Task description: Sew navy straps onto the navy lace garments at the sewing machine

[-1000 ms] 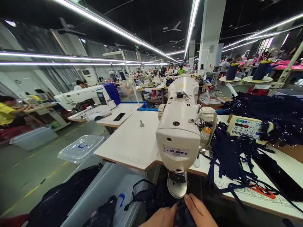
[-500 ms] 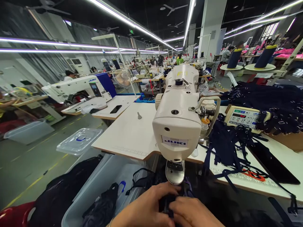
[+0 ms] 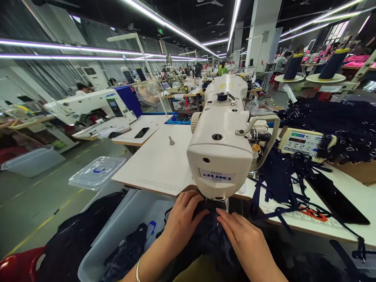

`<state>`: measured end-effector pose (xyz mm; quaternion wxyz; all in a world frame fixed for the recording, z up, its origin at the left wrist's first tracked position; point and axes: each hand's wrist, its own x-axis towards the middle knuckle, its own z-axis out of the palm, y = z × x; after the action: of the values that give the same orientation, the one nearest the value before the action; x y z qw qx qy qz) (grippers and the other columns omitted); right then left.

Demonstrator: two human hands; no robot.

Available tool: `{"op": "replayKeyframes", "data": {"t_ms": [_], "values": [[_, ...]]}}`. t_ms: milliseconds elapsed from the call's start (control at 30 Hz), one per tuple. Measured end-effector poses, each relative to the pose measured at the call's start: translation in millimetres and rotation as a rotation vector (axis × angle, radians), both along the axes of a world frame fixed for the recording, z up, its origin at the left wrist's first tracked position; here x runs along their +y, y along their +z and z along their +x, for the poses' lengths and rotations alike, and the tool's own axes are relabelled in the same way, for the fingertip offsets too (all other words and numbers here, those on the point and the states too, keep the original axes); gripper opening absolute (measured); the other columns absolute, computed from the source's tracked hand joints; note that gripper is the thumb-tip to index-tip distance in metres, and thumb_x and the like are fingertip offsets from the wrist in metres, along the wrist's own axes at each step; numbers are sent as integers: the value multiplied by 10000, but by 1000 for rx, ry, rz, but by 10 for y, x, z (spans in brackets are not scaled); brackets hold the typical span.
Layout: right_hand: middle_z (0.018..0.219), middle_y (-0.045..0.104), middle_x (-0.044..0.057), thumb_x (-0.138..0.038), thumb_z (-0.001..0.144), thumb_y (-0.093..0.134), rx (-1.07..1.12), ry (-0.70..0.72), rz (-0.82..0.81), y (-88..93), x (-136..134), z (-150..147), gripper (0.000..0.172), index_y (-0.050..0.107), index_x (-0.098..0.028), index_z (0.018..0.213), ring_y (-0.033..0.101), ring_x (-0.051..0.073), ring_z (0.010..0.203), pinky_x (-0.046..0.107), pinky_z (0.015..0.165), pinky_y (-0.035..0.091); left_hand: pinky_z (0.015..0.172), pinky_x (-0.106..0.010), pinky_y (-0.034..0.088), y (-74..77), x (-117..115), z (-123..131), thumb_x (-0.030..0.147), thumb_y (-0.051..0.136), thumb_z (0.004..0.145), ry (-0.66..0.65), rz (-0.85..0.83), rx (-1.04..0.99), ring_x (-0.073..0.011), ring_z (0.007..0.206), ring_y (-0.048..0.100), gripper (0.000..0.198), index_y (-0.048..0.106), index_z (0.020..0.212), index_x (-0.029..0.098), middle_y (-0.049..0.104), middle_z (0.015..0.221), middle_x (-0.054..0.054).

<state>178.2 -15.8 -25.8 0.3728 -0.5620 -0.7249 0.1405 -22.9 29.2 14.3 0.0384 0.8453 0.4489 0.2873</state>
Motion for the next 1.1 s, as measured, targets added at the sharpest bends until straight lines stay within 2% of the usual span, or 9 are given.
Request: {"op": "replayKeyframes", "data": {"t_ms": [67,133,167,267,367,500,733,900,1100], "values": [[1102,717,23,-435,930,475,120,3,-93,-60,1,1,341,687,-284,1151,682,209,986,325,911,536,971,-332,384,-59,-42,13,223,471,981,-195,126,0,-171,1080,548,208,581,1155,205,639,1132,-36],[1158,694,22,-429,927,483,238,-4,-199,-101,2,4,334,680,-273,1147,656,202,1052,312,958,503,1026,-302,315,-68,-83,16,177,393,1006,-365,124,58,-120,1118,538,277,541,1233,238,642,1170,1],[1138,701,31,-439,923,482,287,-27,-248,-111,8,7,342,673,-260,1142,654,204,1052,306,939,510,1028,-290,303,-60,-98,19,174,377,1010,-404,94,101,-105,1129,536,296,530,1254,245,641,1180,8],[842,721,34,-483,908,477,399,-111,-354,-94,59,22,388,598,-210,1157,679,205,869,288,773,543,998,-312,304,-36,-119,46,198,367,1015,-351,45,187,-118,1166,525,305,524,1272,247,633,1208,-3],[629,610,-29,-489,911,464,467,-102,-392,-37,161,40,350,510,-202,1106,614,167,656,263,674,501,962,-338,290,-61,-122,99,230,347,1027,-266,69,177,-134,1176,517,298,537,1253,267,637,1213,12],[696,601,-11,-459,904,451,439,-95,-353,13,303,59,255,475,-219,987,598,165,691,254,671,462,961,-357,259,-127,-130,168,247,320,1033,-173,100,159,-145,1185,499,311,527,1264,265,628,1232,23],[609,465,-43,-465,831,464,213,-250,-339,0,396,99,235,421,-248,753,499,156,537,256,520,384,959,-360,300,-171,-166,230,216,417,985,-94,103,256,-189,1180,479,323,512,1292,239,600,1227,-30],[586,465,-40,-490,817,445,200,-268,-386,13,417,108,257,397,-254,726,486,169,531,266,501,354,941,-361,322,-157,-169,264,177,435,966,-56,64,286,-188,1149,480,346,488,1299,253,601,1171,-22],[618,535,-19,-507,824,416,179,-255,-407,-9,438,125,266,406,-255,740,548,202,594,285,536,366,947,-385,313,-138,-153,283,169,445,956,-66,45,300,-198,1153,468,352,477,1300,238,594,1179,-16]]}}
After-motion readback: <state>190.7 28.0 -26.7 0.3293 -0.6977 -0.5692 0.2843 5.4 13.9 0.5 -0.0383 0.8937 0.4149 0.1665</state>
